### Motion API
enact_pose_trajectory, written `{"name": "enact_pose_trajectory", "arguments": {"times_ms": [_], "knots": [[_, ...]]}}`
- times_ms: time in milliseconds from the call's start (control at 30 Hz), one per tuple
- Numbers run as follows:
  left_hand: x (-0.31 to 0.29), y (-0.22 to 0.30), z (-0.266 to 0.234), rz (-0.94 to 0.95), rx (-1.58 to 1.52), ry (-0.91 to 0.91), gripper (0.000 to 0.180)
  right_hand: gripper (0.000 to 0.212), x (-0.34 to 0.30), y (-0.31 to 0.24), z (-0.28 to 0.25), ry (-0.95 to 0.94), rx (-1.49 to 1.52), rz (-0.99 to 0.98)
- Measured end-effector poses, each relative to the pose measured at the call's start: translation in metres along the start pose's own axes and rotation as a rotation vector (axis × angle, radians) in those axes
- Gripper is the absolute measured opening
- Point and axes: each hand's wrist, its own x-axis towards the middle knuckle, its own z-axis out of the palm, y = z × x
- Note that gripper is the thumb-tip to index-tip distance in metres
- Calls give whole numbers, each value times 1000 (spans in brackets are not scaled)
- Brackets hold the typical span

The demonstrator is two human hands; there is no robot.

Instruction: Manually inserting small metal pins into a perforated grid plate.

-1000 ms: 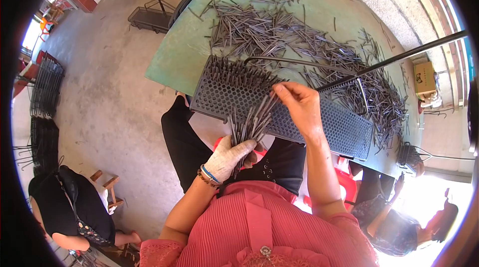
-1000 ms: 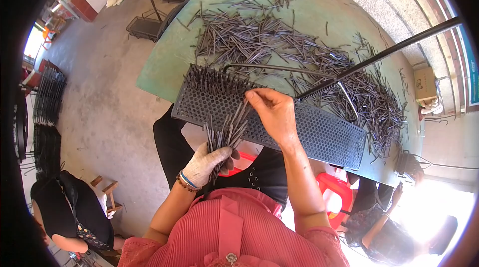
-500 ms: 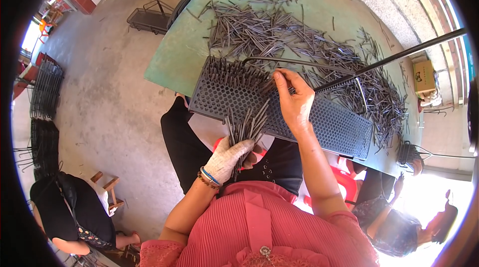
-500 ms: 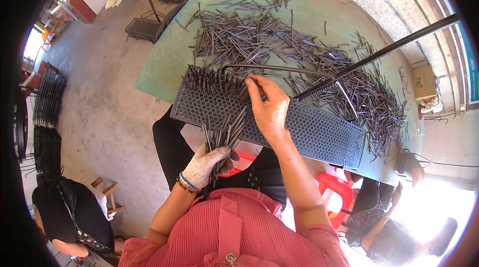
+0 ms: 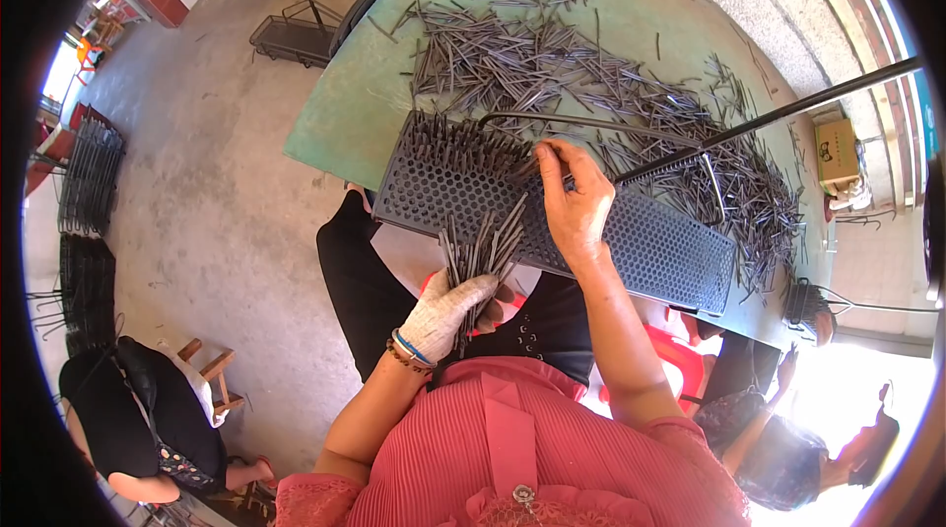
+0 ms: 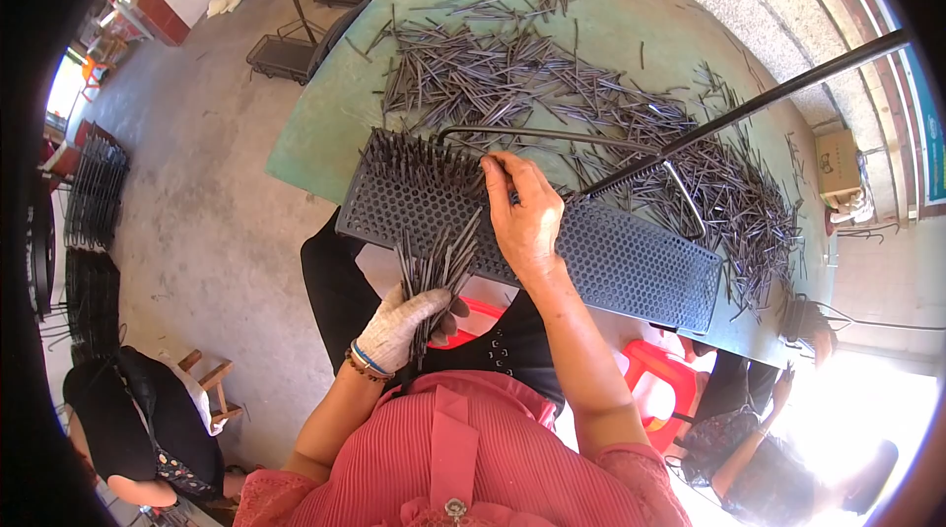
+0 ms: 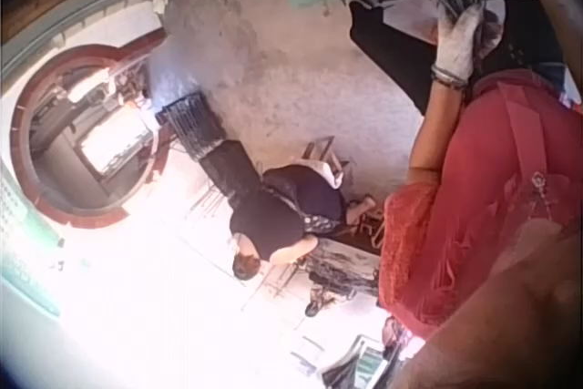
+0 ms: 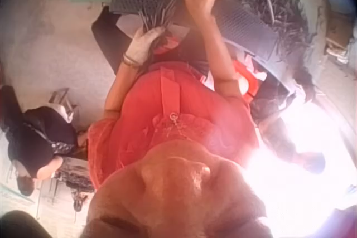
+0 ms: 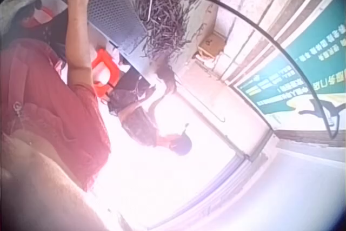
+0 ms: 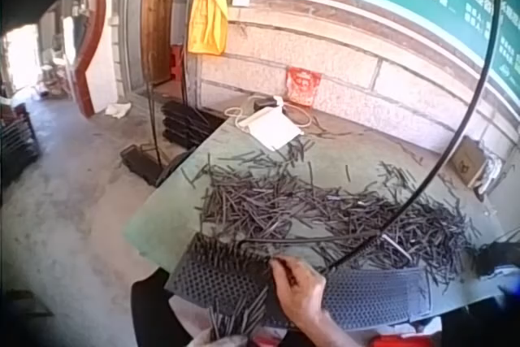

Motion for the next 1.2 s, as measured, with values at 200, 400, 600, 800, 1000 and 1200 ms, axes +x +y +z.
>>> {"name": "enact_pose_trajectory", "arguments": {"times_ms": [200, 400, 600, 800, 1000, 1200], "knots": [[1, 0, -1, 6, 2, -5, 23, 12, -1, 2, 3, -11, -72, -147], [1, -1, -1, 5, -9, -5, 22, 17, -3, -1, 8, -60, -154, -232], [-1, -2, -2, 9, 7, 4, 22, 15, -3, -4, 0, -123, -144, -176], [-4, 2, 2, 40, -30, -4, 23, 25, -17, -15, -30, -295, 209, 371], [-6, 7, 10, 48, 72, -101, 32, 23, -28, -3, -35, -466, 526, 610], [3, 2, 14, -13, 60, -112, 29, 16, -7, -3, -40, -87, 516, 429]]}}
